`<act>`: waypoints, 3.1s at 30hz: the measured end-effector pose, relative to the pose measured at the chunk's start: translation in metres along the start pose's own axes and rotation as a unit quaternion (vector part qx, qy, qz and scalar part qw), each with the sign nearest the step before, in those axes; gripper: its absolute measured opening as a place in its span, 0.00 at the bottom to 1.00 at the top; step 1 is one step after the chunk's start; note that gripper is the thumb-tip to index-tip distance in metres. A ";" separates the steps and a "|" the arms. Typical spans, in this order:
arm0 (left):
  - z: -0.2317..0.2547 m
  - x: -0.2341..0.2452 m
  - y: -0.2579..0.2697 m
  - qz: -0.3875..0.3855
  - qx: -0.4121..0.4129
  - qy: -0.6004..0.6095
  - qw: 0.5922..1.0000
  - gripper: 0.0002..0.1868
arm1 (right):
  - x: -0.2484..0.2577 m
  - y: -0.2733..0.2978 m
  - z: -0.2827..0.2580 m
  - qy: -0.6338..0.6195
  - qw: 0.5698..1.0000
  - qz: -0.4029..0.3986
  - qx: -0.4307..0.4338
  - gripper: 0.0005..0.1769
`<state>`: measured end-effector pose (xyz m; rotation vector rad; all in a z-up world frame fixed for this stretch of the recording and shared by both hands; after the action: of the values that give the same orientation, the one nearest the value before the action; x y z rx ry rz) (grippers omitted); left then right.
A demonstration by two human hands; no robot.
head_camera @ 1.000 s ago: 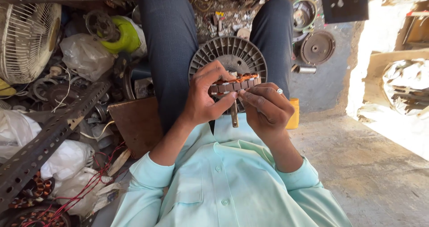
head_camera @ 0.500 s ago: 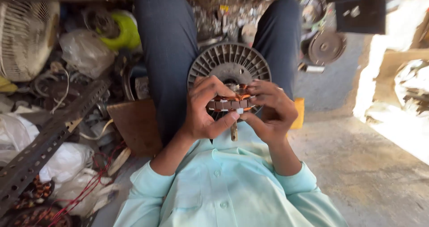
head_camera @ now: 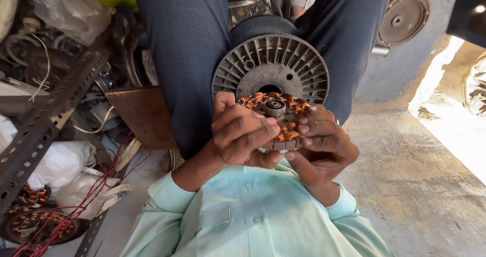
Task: The recorder is rewiring or repairing the stator of an electric motor or fan, using wire and matches to prepare wire ends.
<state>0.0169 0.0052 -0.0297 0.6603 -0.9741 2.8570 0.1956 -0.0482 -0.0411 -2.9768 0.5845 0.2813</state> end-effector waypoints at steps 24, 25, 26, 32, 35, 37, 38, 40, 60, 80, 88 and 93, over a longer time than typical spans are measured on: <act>0.003 0.003 -0.009 0.052 0.003 0.008 0.999 0.19 | -0.016 -0.008 -0.001 -0.048 0.998 0.047 0.002 0.30; 0.002 0.004 -0.013 0.032 0.018 0.030 0.999 0.21 | -0.010 -0.001 -0.001 -0.047 0.992 0.107 0.050 0.26; 0.001 0.005 -0.016 0.010 0.033 0.052 0.998 0.22 | -0.004 0.006 0.001 -0.047 0.980 0.167 0.096 0.23; 0.010 0.008 -0.020 0.002 0.038 0.067 0.997 0.22 | -0.018 0.055 -0.003 0.240 0.955 -0.123 0.121 0.41; 0.013 0.010 -0.021 0.036 0.108 0.110 0.987 0.19 | -0.028 0.055 -0.014 0.303 0.925 -0.117 0.197 0.22; 0.004 0.011 -0.016 0.053 0.157 0.133 0.977 0.18 | -0.017 0.045 -0.015 0.320 0.910 -0.087 0.249 0.17; -0.005 0.012 -0.012 0.063 0.219 0.153 0.962 0.17 | -0.013 0.038 -0.015 0.334 0.896 -0.060 0.286 0.13; -0.001 0.032 -0.015 0.032 0.234 0.110 0.966 0.17 | -0.018 0.008 -0.035 0.356 0.892 -0.083 0.264 0.12; 0.019 0.047 0.019 -0.090 0.114 -0.085 0.986 0.16 | -0.061 -0.048 -0.083 0.444 0.684 -0.472 0.334 0.20; 0.014 0.003 0.057 -0.084 0.061 -0.095 0.990 0.09 | -0.009 -0.022 -0.006 0.383 0.916 -0.086 0.081 0.14; 0.002 0.000 0.040 -0.073 0.088 -0.153 0.982 0.17 | -0.022 -0.024 -0.020 0.426 0.872 -0.167 0.174 0.15; 0.005 -0.003 0.043 -0.085 0.106 -0.114 0.984 0.13 | -0.029 -0.024 -0.036 0.455 0.838 -0.223 0.200 0.13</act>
<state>0.0138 -0.0315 -0.0518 1.0552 -0.6006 2.7980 0.1844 -0.0203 0.0009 -2.5416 -0.0481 -1.1834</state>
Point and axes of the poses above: each hand's wrist, its own y-axis away from the middle knuckle, its own x-axis out of the back of the hand, z = x × y, the point moved 4 cm from there along -y, towards the middle knuckle, and after that the axes turned 8 degrees about z, right-handed, at the moved point
